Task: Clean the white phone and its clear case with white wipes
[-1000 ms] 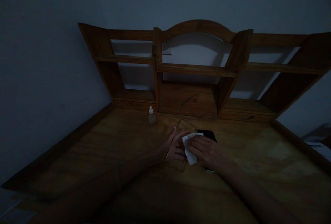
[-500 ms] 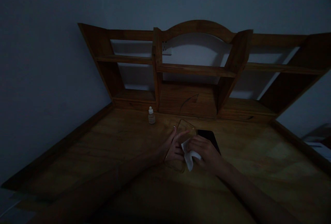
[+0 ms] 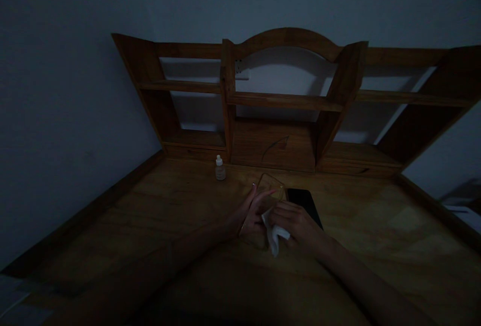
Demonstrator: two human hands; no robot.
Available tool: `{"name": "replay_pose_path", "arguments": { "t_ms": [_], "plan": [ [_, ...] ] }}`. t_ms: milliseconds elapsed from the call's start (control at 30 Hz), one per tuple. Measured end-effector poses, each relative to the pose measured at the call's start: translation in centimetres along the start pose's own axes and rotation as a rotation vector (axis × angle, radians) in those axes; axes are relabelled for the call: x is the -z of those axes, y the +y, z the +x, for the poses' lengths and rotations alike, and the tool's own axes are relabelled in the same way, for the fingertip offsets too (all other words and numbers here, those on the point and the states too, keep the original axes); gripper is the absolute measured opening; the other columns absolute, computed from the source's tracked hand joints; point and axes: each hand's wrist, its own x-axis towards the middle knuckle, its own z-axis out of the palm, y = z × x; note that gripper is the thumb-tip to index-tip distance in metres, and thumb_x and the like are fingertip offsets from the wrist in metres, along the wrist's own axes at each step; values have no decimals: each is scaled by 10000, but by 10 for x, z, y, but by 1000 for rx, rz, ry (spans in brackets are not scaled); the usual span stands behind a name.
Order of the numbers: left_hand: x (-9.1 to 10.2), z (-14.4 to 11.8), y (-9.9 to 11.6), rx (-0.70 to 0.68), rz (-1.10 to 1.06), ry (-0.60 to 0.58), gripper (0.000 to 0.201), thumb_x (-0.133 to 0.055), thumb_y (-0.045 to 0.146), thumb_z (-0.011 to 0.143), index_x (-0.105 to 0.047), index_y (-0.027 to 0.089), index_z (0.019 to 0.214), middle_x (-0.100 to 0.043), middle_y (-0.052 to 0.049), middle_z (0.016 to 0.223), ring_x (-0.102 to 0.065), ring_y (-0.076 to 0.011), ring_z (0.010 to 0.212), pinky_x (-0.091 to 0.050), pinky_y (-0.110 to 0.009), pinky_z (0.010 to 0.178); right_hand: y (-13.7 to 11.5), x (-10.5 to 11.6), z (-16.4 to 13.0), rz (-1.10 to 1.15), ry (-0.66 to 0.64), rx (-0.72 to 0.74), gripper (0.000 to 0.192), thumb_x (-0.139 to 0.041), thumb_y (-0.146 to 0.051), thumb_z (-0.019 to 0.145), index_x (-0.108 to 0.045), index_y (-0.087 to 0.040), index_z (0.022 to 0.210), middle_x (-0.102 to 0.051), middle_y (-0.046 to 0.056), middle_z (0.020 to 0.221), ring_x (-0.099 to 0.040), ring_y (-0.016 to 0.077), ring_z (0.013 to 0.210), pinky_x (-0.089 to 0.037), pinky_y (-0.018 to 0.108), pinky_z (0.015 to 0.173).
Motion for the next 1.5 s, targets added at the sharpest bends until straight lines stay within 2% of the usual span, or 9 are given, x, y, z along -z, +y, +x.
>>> {"name": "replay_pose_path", "arguments": {
  "t_ms": [267, 433, 600, 733, 900, 1100, 1200, 1333, 1500],
  "plan": [
    [1, -1, 5, 32, -12, 2, 791, -234, 756, 891, -323, 276, 1514, -655, -60, 803, -659, -247, 767, -482, -441, 802, 21, 10, -11, -224, 84, -38, 298, -533, -96, 776, -611, -174, 1052, -679, 102, 1004, -602, 265, 978, -501, 435, 917],
    [5, 2, 3, 25, 18, -53, 903, -248, 807, 844, -262, 213, 1523, -698, -124, 852, -695, -294, 782, -491, -464, 803, 32, 17, -13, -292, 93, -87, 414, -534, -80, 764, -616, -172, 1159, -675, 122, 1105, -595, 290, 1086, -497, 480, 967],
    [4, 3, 2, 47, -18, 1, 891, -278, 805, 842, -212, 249, 1535, -673, -76, 796, -694, -303, 766, -492, -491, 801, 35, 19, -14, -336, 115, -120, 501, -536, -52, 733, -632, -164, 1211, -680, 131, 1181, -595, 300, 1135, -486, 509, 1001],
    [8, 0, 3, 30, -138, -82, 812, -292, 759, 875, -235, 288, 1534, -668, -68, 819, -675, -281, 769, -490, -475, 782, 41, 14, -24, -269, 342, -280, 597, -480, -31, 743, -601, -201, 1303, -652, 96, 1295, -597, 264, 1198, -469, 491, 1045],
    [19, -3, 5, 7, -312, -243, 747, -325, 685, 886, -280, 290, 1519, -670, -129, 1066, -660, -278, 874, -470, -424, 785, 57, 8, -32, -43, 610, -543, 522, -419, -98, 829, -641, -251, 1276, -672, 45, 1280, -599, 238, 1230, -451, 476, 1083],
    [18, -6, 13, -13, -426, -174, 726, -242, 693, 911, -581, 136, 1229, -650, -112, 949, -624, -227, 841, -459, -407, 849, 66, 5, -33, -5, 596, -677, 430, -443, -175, 868, -687, -232, 1217, -703, 65, 1229, -694, 258, 1033, -533, 468, 967],
    [21, -2, 15, -33, -438, -132, 737, -275, 715, 906, -612, 96, 1121, -625, -81, 844, -609, -190, 752, -479, -353, 746, 69, 3, -33, -9, 600, -644, 423, -447, -182, 870, -688, -235, 1214, -709, 59, 1222, -675, 261, 1100, -511, 474, 1006],
    [31, 9, 10, -29, -402, -94, 698, -375, 740, 870, -588, 156, 1187, -586, -10, 731, -550, -145, 573, -379, -252, 525, 69, 3, -33, -4, 598, -615, 430, -443, -179, 871, -681, -232, 1225, -695, 60, 1250, -632, 258, 1192, -473, 476, 1055],
    [34, 11, 5, -135, -362, 25, 543, -424, 600, 942, -601, 175, 1231, -612, -8, 747, -557, -118, 594, -407, -228, 533, 68, 3, -34, -14, 585, -682, 422, -448, -205, 883, -679, -209, 1237, -715, 80, 1209, -696, 274, 1046, -533, 471, 967]
  ]
}}
